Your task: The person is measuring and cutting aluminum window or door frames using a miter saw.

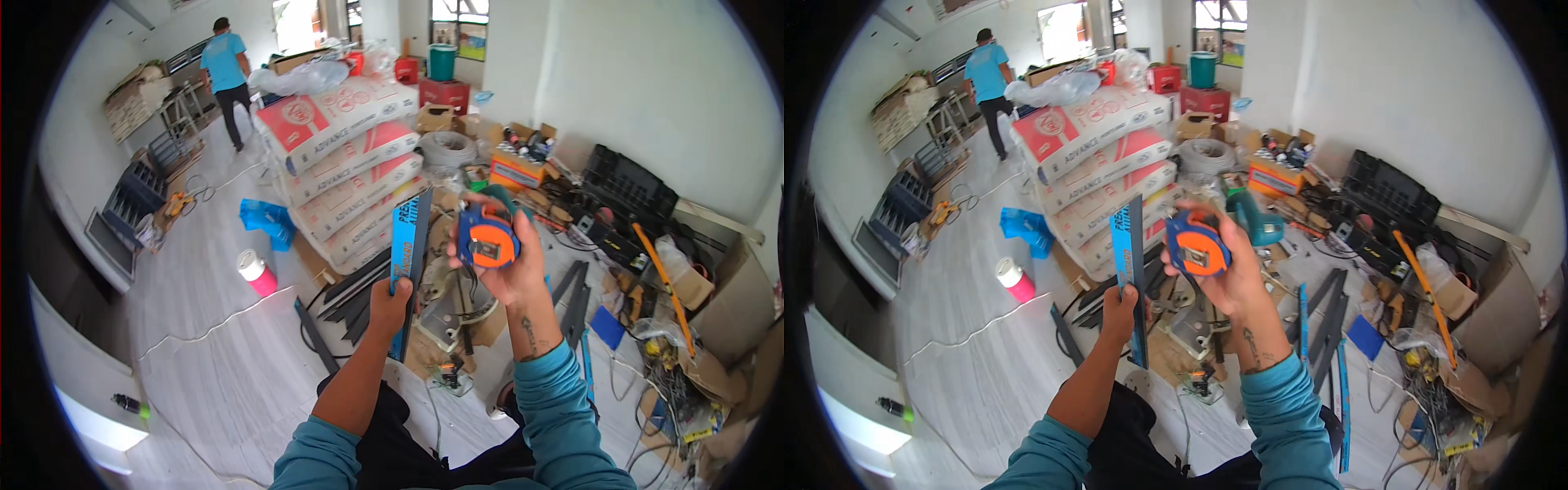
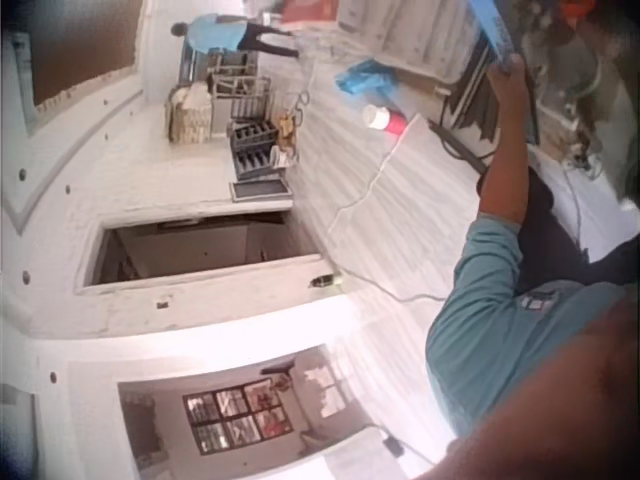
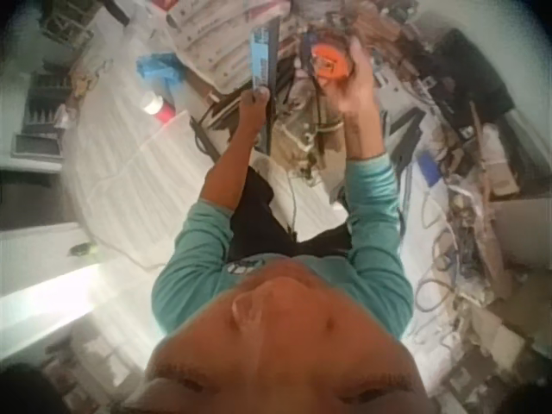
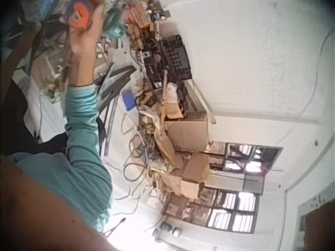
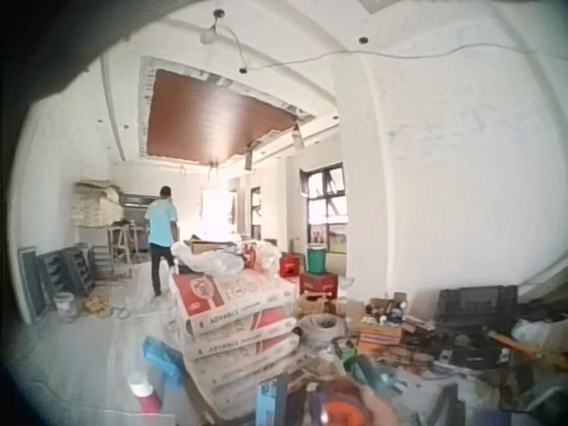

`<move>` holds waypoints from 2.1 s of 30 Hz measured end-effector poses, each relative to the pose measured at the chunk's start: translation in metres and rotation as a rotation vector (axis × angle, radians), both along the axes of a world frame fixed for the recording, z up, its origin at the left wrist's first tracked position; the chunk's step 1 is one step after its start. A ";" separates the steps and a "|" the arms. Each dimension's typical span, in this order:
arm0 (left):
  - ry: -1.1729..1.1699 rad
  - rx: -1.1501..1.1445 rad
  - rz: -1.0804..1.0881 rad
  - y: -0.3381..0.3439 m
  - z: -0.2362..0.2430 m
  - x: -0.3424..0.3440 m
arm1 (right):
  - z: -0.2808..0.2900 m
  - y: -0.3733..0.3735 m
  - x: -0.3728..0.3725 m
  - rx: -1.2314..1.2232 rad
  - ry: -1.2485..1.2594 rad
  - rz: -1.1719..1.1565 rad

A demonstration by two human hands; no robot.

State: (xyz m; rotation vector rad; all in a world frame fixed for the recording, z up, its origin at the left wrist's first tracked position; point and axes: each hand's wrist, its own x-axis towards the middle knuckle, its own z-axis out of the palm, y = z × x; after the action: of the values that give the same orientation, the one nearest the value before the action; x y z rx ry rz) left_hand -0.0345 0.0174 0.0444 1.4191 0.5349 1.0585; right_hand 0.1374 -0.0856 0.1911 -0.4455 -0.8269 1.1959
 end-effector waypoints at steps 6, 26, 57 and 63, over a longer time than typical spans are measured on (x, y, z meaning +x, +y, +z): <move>-0.052 -0.031 -0.056 -0.033 0.014 0.012 | 0.057 -0.033 0.000 0.024 -0.247 -0.057; -0.549 -0.547 0.082 0.007 0.028 -0.015 | -0.069 -0.064 0.025 -0.564 -0.600 0.251; -0.806 -0.603 -0.072 0.073 -0.003 -0.100 | -0.138 -0.109 0.067 -0.669 -0.855 0.393; -0.802 -0.644 -0.063 0.074 0.001 -0.099 | -0.139 -0.108 0.068 -0.675 -0.856 0.399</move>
State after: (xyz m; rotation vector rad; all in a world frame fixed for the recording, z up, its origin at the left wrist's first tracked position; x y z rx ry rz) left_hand -0.1337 0.0914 0.0451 0.3832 0.1972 1.1596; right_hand 0.2051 -0.1934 0.0517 -1.4644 -1.2602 1.6761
